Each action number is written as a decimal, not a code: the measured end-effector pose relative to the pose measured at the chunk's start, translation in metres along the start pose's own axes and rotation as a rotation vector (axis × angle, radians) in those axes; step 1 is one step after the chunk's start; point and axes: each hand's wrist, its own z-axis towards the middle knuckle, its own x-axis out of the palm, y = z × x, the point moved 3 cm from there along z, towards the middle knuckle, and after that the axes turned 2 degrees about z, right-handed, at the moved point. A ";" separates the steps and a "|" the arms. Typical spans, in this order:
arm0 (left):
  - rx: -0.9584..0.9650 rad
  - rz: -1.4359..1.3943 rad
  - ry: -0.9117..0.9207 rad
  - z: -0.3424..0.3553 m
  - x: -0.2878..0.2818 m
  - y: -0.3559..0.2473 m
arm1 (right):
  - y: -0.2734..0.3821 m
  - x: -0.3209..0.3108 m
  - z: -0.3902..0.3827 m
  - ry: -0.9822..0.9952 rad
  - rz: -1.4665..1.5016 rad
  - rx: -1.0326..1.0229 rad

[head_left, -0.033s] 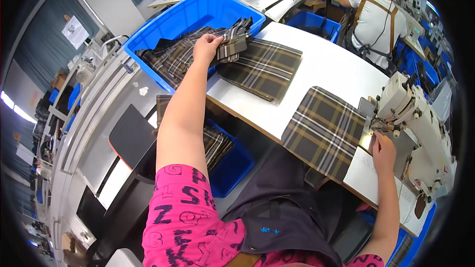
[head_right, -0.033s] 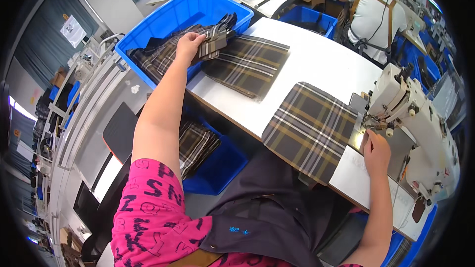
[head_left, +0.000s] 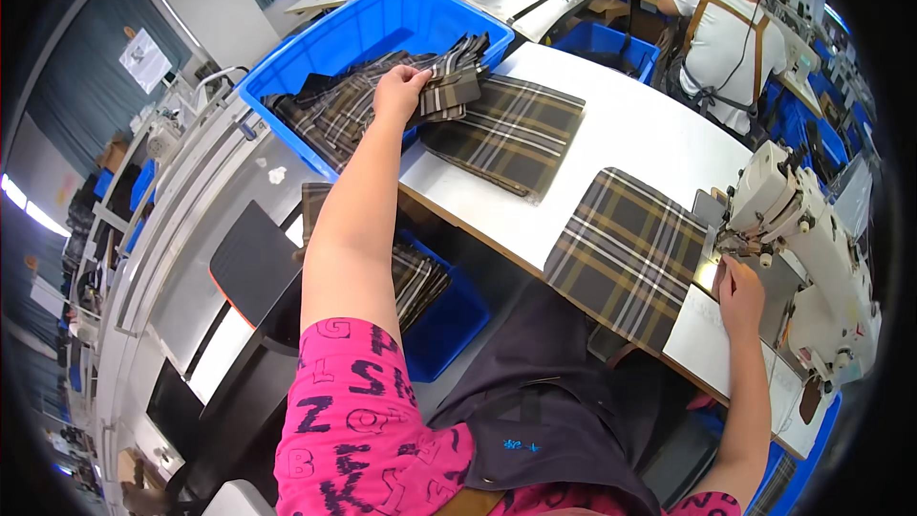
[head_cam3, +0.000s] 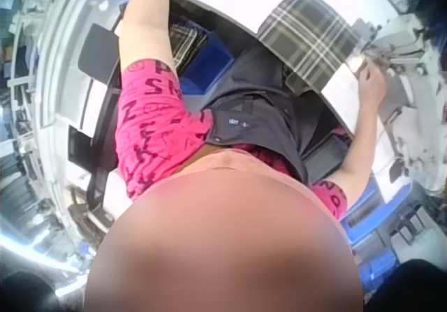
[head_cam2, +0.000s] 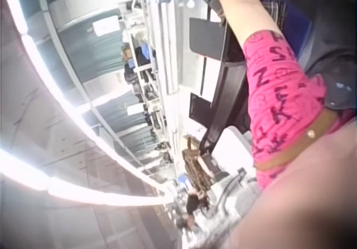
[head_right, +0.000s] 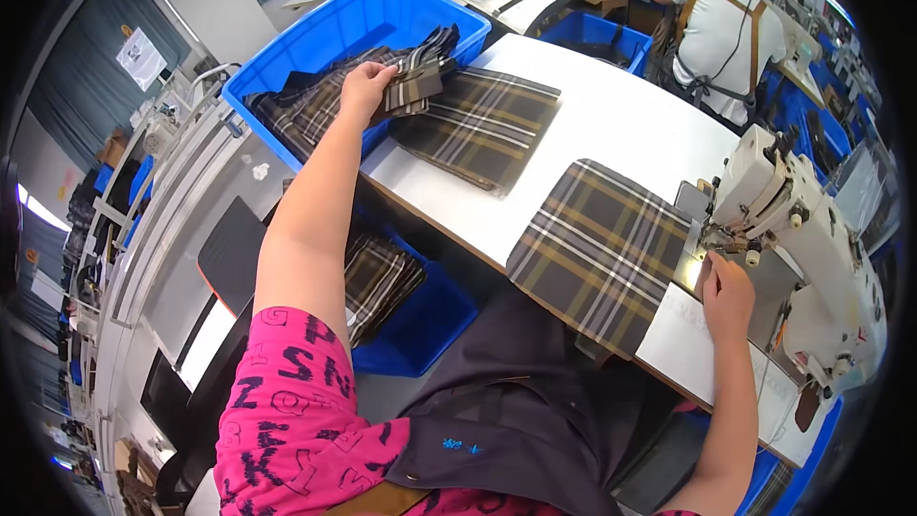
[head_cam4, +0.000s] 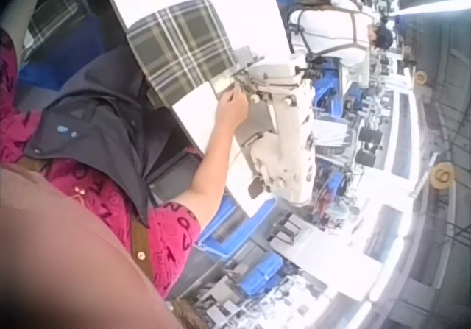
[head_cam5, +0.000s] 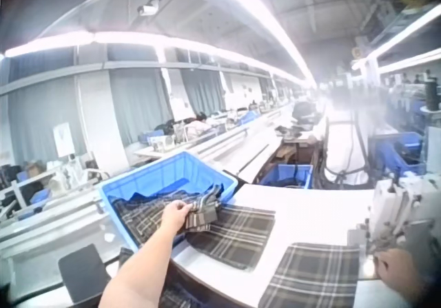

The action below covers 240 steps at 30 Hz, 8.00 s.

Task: Sewing together pieces of plaid fabric using an industrial sewing machine.

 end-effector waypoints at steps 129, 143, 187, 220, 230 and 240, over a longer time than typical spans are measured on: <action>1.300 0.030 0.689 -0.335 0.256 -0.259 | 0.088 -0.023 -0.042 0.109 0.025 -0.780; 1.299 -0.013 0.637 -0.332 0.260 -0.262 | 0.083 -0.024 -0.038 0.138 0.070 -0.740; 1.163 -0.053 0.999 -0.365 0.202 -0.235 | 0.091 -0.028 -0.053 0.125 -0.064 -0.786; 1.177 -0.064 0.910 -0.299 0.286 -0.260 | 0.046 -0.005 -0.007 0.120 0.117 -0.332; 1.304 -0.082 0.723 -0.284 0.305 -0.265 | 0.039 -0.001 0.003 0.070 0.017 -0.243; 1.169 -0.073 0.849 -0.340 0.234 -0.256 | 0.052 -0.009 -0.020 0.329 -0.044 -0.126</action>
